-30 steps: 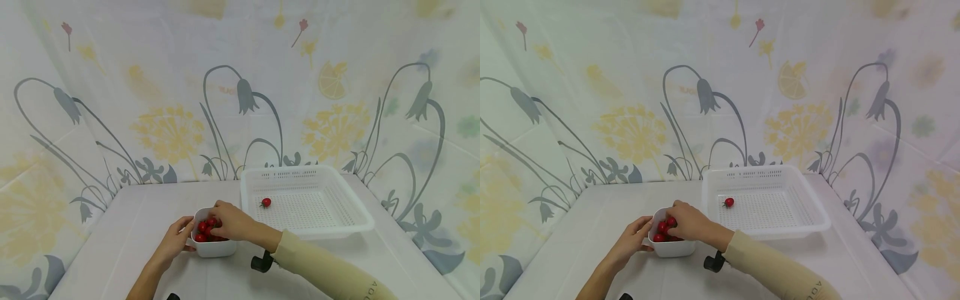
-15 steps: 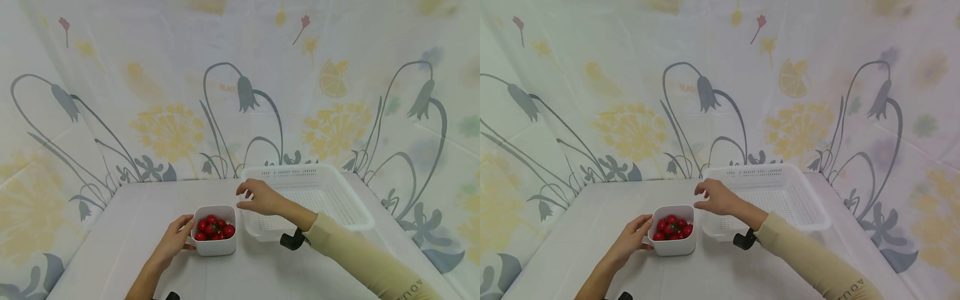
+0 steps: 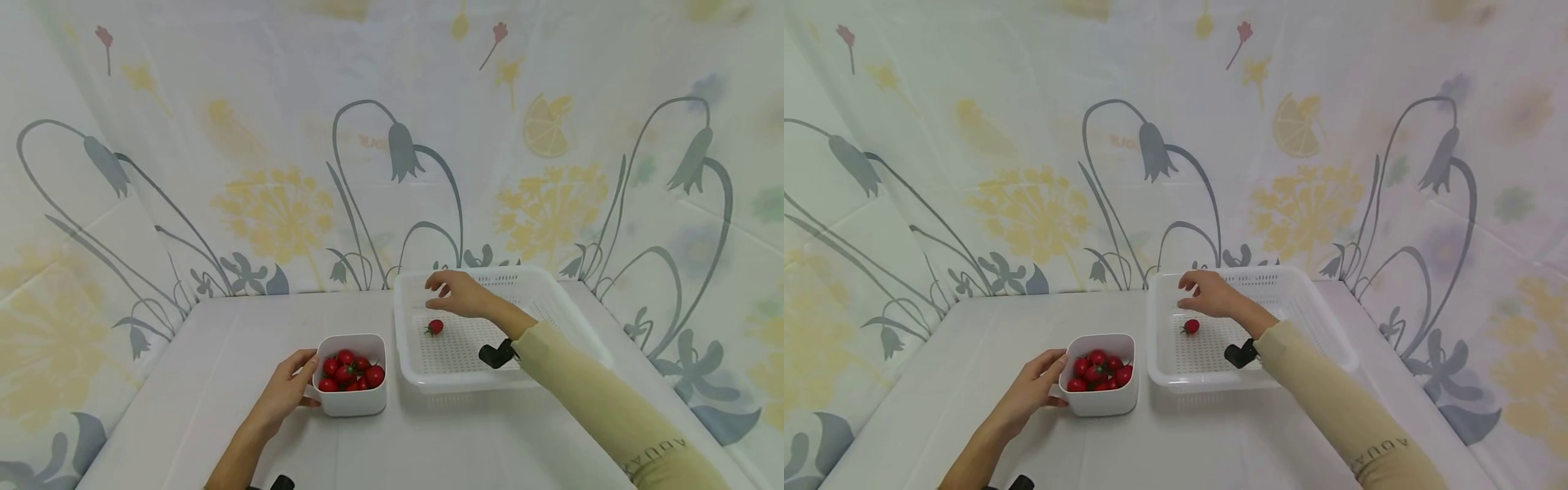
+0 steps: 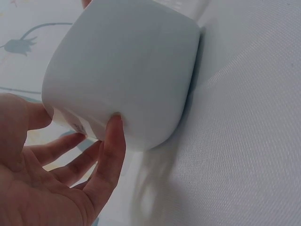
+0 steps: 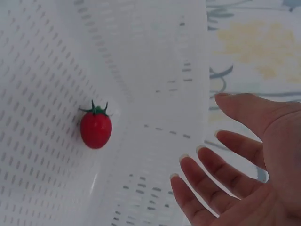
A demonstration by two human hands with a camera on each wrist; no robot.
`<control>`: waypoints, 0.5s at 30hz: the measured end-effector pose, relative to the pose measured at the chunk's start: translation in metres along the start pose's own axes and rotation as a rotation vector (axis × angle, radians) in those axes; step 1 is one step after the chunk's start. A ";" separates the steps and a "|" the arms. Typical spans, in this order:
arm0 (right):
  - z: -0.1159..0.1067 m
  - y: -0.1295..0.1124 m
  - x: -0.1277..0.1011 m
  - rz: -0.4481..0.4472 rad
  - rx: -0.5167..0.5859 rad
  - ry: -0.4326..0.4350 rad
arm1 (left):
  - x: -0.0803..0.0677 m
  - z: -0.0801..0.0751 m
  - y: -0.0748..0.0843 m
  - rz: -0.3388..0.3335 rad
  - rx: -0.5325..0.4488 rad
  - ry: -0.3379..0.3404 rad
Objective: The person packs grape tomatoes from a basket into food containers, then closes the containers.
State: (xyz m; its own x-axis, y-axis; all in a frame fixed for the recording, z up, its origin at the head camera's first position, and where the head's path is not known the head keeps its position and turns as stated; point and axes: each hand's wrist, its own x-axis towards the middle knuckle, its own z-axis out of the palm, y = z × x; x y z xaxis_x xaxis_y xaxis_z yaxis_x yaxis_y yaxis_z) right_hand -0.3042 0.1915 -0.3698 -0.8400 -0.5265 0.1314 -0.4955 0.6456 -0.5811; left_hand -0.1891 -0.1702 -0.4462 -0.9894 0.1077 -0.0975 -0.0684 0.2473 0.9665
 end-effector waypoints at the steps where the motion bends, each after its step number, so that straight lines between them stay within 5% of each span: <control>1: -0.001 0.005 0.001 0.017 0.007 -0.008 | 0.000 0.000 0.000 0.000 0.001 0.000; 15: -0.004 0.052 0.007 0.211 0.109 -0.139 | 0.000 -0.001 0.000 -0.001 0.007 -0.002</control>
State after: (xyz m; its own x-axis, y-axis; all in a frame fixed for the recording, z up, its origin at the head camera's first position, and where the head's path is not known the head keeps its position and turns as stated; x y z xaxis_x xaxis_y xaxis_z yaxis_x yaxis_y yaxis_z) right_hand -0.3364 0.2240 -0.3958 -0.8798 -0.4626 -0.1088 -0.2798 0.6893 -0.6682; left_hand -0.1892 -0.1708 -0.4457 -0.9891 0.1092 -0.0988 -0.0682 0.2545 0.9647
